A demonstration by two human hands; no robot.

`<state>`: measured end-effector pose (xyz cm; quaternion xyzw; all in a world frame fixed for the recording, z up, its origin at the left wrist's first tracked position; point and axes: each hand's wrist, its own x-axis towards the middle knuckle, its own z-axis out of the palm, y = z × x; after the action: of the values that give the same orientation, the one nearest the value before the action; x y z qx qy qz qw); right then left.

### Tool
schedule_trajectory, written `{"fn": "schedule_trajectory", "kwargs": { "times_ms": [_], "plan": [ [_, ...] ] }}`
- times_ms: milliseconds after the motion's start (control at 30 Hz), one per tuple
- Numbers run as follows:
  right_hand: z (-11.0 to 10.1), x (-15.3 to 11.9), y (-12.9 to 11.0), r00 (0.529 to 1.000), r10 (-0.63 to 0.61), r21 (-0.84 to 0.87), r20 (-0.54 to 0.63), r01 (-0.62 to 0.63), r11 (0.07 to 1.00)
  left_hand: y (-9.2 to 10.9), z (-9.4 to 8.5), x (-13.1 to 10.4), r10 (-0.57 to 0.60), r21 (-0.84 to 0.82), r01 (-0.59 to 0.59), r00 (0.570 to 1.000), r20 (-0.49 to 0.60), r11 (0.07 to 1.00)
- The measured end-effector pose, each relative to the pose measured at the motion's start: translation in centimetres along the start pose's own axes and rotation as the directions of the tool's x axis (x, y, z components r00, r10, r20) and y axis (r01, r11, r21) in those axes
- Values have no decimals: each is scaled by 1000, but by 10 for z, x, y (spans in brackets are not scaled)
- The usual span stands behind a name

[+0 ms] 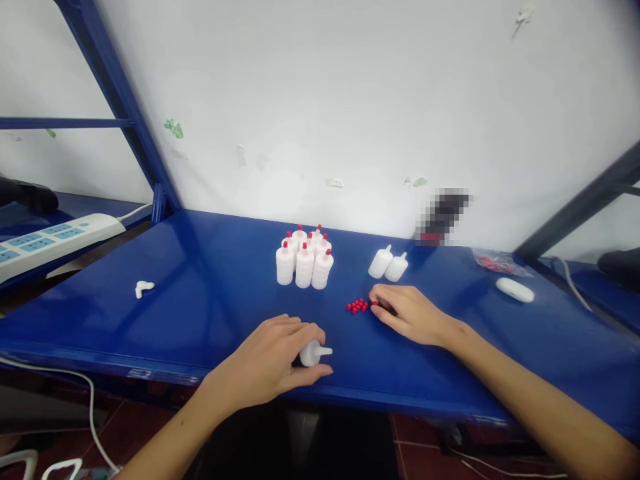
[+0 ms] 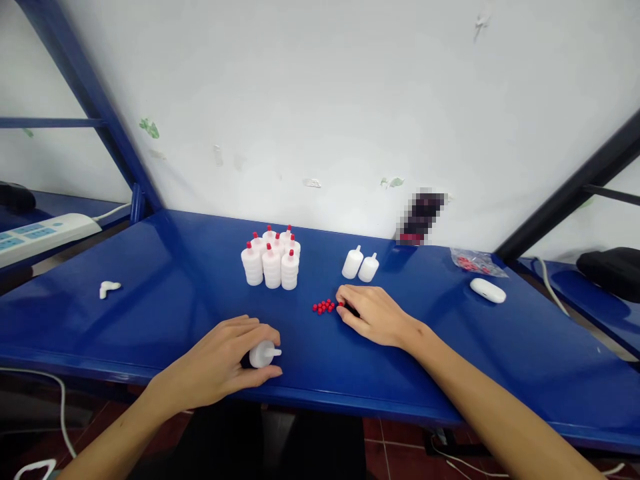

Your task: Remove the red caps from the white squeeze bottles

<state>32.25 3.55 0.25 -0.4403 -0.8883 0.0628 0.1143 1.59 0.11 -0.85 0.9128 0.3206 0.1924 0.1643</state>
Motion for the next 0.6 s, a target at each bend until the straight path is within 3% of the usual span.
{"fn": "schedule_trajectory", "kwargs": {
  "times_ms": [233, 333, 433, 600],
  "plan": [
    [0, -2, 3, 1000, 17, 17, -7, -17, 1000, 1, -4, -1, -28, -31, 31, 997, 65, 999],
    [-1, -5, -3, 995, -36, 17, -92, 38, 999, 2, -4, 0, -47, -9, 47, 997, 62, 999],
    [2, -2, -30, 963, -186, 13, -195, 192, 981, 4, -4, 0, -45, 5, 45, 998, 42, 999],
    [16, 18, -84, 934, -326, 86, -149, 340, 936, 4, -4, 1, 5, -18, -4, 999, 48, 1000]
  ]
}}
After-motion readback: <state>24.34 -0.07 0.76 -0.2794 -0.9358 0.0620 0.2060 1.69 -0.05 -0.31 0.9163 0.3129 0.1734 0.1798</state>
